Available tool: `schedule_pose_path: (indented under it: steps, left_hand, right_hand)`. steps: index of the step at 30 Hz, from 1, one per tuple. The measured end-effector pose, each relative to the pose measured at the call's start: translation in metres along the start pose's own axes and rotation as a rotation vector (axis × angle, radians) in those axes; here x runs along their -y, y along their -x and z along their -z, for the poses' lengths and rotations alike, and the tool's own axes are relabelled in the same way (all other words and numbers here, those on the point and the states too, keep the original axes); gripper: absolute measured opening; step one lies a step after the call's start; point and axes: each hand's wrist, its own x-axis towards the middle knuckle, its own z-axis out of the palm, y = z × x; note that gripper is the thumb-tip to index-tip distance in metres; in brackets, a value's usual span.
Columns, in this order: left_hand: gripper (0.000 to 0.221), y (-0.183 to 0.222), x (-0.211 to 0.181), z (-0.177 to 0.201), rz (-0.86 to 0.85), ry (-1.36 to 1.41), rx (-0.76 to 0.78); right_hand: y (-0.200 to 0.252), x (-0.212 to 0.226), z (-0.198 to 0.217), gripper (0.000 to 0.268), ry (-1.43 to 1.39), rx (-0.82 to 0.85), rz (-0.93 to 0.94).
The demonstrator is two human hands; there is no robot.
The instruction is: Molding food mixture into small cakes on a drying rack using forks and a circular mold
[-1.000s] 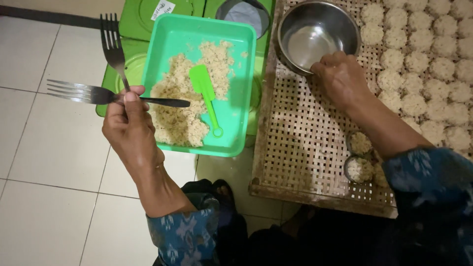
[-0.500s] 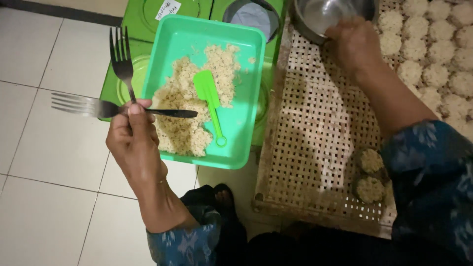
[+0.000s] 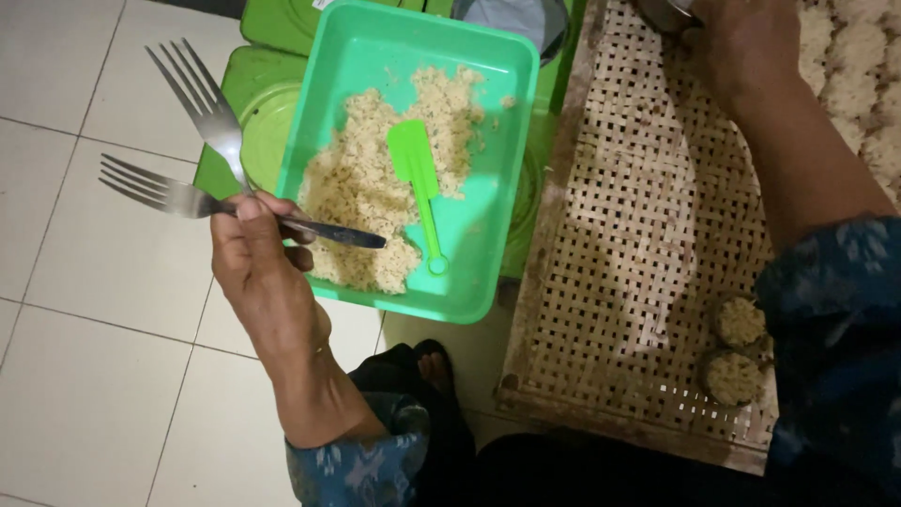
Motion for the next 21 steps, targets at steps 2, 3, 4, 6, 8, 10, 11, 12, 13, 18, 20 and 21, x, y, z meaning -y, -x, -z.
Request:
schedule_pose_path:
  steps: [2,3,4,6,8,10,11,12,13,18,20,21]
  left_hand:
    - [0.024,0.000,0.003,0.003,-0.017,0.000,0.002]
    - [0.025,-0.001,0.003,0.004,-0.038,0.001,0.007]
    - [0.025,-0.003,0.004,0.004,-0.040,0.003,0.000]
    - [0.023,-0.005,0.005,0.005,-0.013,0.023,-0.036]
    - [0.024,-0.007,0.006,0.005,-0.016,-0.018,-0.039]
    - [0.025,-0.011,0.010,0.004,-0.024,-0.061,-0.032]
    - [0.023,-0.013,0.015,0.004,-0.065,-0.048,-0.082]
    - [0.022,-0.015,0.019,0.003,-0.106,-0.036,-0.132]
    - [0.022,-0.020,0.023,0.007,-0.113,-0.034,-0.138]
    - [0.014,-0.037,0.047,0.037,0.078,0.113,-0.225]
    - [0.015,-0.030,0.060,0.048,0.147,0.165,-0.280]
    - [0.016,-0.026,0.068,0.053,0.228,0.213,-0.322]
  right_hand:
    - [0.003,-0.008,-0.016,0.019,0.100,-0.112,0.063]
    - [0.002,-0.011,-0.023,0.027,0.201,-0.229,0.121]
    - [-0.003,0.002,0.000,0.027,0.199,-0.234,0.125]
    - [-0.009,0.030,0.044,0.031,-0.391,-0.008,-0.222]
    - [-0.025,0.086,0.084,0.014,-0.531,0.175,-0.233]
    - [-0.017,0.141,0.090,0.016,-0.671,0.359,-0.248]
    - [-0.004,0.168,0.075,0.015,-0.566,0.213,0.132]
    - [0.008,0.196,0.059,0.015,-0.446,0.063,0.506]
    - [0.022,0.218,0.045,0.015,-0.446,0.054,0.511]
    - [0.072,0.299,-0.020,0.060,-0.540,0.538,0.363]
    - [0.062,0.297,0.017,0.054,-0.561,0.512,0.347]
    - [0.060,0.296,0.035,0.049,-0.582,0.501,0.319]
